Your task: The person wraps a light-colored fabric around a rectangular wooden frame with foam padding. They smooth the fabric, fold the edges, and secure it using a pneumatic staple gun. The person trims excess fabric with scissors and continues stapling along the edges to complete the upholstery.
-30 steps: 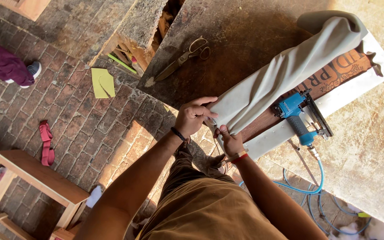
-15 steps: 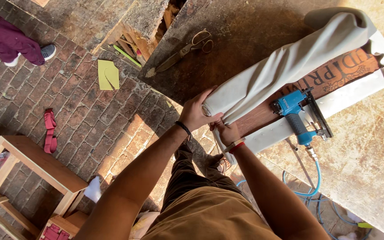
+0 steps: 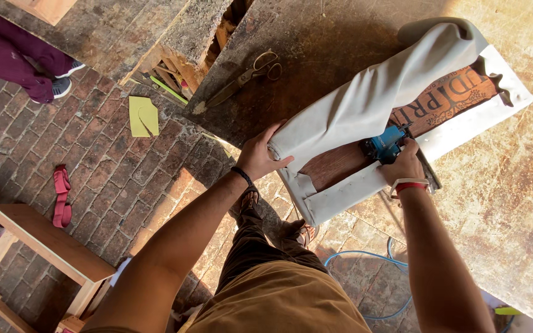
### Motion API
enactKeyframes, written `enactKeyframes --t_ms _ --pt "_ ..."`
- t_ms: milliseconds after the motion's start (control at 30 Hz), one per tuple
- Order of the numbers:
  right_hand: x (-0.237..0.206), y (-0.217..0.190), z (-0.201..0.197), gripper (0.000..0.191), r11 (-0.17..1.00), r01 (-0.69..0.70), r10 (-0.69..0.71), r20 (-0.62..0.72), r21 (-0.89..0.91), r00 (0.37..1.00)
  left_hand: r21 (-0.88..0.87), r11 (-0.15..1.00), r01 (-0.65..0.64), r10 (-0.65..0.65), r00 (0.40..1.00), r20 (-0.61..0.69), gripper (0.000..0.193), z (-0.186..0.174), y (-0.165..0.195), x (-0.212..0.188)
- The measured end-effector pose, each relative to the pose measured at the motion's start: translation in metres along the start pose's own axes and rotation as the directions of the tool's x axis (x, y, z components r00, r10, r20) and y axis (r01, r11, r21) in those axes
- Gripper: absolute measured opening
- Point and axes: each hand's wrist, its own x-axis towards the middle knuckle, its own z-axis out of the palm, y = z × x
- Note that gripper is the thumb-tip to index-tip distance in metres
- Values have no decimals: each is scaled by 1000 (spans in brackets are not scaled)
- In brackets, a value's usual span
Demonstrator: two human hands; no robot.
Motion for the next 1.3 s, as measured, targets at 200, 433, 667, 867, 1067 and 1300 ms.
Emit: enactKeyframes --t_ms 200,433,667,867,1067,1300 --pt "-132 -16 18 45 704 -90 78 49 704 996 32 999 -41 42 999 -19 92 12 -9 -4" --pt "-177 -77 82 35 536 164 -173 -82 828 981 53 994 -100 100 995 -1 102 15 -12 -11" --pt "-186 -77 101 34 558 259 -159 -204 788 966 56 997 -61 60 998 26 107 17 -5 -21" --pt "-183 -60 77 34 565 92 -61 -70 820 996 66 984 -164 163 987 15 101 15 -4 -22" --pt "-121 3 -2 52 962 -39 71 -111 272 991 9 1000 -12 11 998 56 101 6 14 -16" --pt "15 73 -22 80 985 85 -124 -280 -149 952 -219 919 327 -273 930 245 110 -22 40 -14"
